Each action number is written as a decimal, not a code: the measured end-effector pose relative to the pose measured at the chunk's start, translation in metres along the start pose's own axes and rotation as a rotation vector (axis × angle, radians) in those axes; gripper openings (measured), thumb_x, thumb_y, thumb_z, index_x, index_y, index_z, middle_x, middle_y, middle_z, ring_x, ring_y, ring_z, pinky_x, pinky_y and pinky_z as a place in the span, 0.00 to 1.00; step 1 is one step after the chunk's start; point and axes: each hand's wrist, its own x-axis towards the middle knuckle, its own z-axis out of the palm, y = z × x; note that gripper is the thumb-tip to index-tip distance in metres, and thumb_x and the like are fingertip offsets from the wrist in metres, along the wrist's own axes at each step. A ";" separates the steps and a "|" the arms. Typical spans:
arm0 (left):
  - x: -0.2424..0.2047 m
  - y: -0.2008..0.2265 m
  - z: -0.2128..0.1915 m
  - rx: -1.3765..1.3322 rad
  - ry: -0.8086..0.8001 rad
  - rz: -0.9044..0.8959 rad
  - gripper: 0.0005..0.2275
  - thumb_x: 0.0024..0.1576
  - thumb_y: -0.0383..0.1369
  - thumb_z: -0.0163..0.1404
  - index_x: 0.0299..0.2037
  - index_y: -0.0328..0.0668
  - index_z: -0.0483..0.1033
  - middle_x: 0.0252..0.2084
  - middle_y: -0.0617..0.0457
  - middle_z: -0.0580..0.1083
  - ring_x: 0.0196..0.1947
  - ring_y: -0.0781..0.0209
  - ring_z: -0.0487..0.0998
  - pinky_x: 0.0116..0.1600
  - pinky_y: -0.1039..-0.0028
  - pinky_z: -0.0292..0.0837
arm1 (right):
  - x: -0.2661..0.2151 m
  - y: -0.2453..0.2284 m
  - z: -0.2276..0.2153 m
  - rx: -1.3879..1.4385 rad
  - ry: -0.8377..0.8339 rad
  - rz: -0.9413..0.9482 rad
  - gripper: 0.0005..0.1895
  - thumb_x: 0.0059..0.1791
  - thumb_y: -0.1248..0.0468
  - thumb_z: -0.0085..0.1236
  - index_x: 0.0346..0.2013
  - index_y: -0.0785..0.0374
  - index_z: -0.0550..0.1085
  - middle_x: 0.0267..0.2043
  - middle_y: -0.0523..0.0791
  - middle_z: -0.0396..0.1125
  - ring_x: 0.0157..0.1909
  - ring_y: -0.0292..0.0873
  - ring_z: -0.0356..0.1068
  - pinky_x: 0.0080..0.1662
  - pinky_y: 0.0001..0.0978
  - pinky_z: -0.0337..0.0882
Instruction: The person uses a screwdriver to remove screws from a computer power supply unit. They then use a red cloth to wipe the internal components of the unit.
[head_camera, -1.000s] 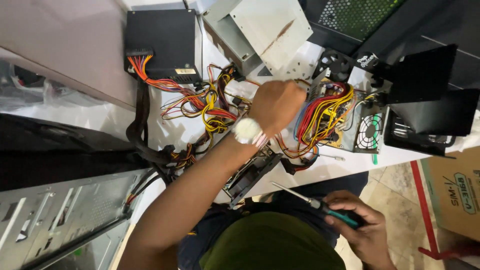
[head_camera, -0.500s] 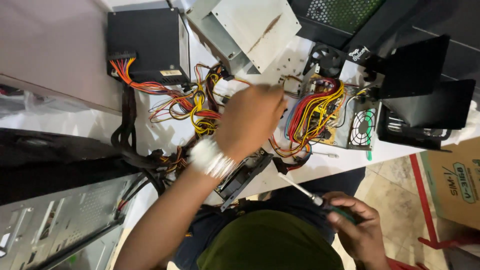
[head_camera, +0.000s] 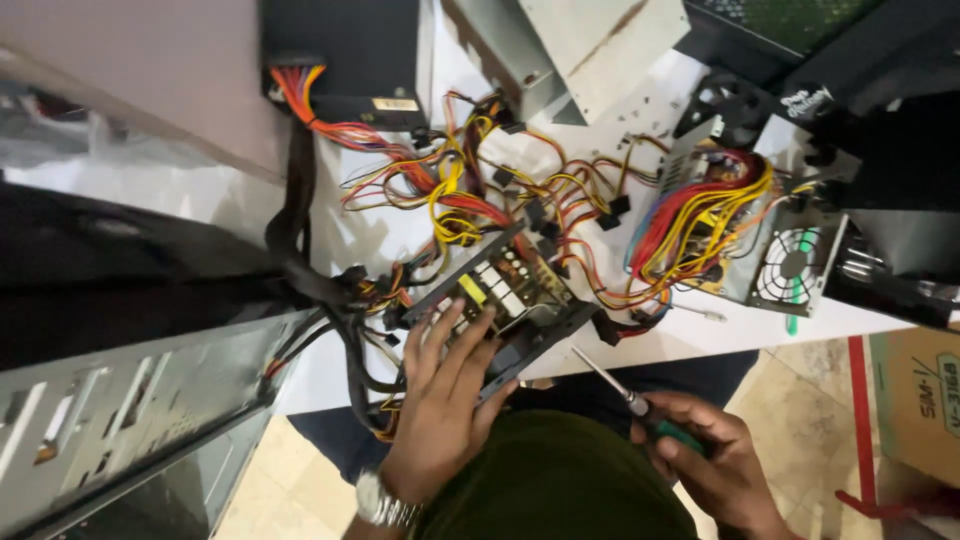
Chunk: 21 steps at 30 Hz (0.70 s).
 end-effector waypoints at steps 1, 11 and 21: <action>0.003 -0.003 0.001 0.003 0.008 0.002 0.15 0.63 0.37 0.53 0.54 0.37 0.73 0.70 0.47 0.66 0.74 0.39 0.58 0.71 0.37 0.49 | -0.002 -0.006 0.005 -0.003 -0.005 -0.006 0.24 0.44 0.68 0.64 0.54 0.74 0.76 0.34 0.62 0.78 0.21 0.44 0.63 0.24 0.31 0.65; 0.034 -0.004 0.004 -0.377 0.338 -0.102 0.11 0.59 0.37 0.54 0.39 0.36 0.74 0.43 0.47 0.77 0.45 0.54 0.80 0.74 0.46 0.53 | -0.014 -0.048 0.044 -0.545 0.081 0.003 0.22 0.42 0.68 0.65 0.52 0.63 0.83 0.53 0.47 0.82 0.54 0.38 0.79 0.56 0.29 0.74; 0.043 0.003 0.014 -0.437 0.419 -0.162 0.12 0.61 0.40 0.51 0.31 0.43 0.67 0.31 0.56 0.71 0.36 0.60 0.75 0.70 0.56 0.52 | -0.015 -0.046 0.047 -0.492 0.184 -0.023 0.22 0.44 0.69 0.64 0.53 0.65 0.82 0.35 0.48 0.84 0.44 0.37 0.78 0.55 0.28 0.71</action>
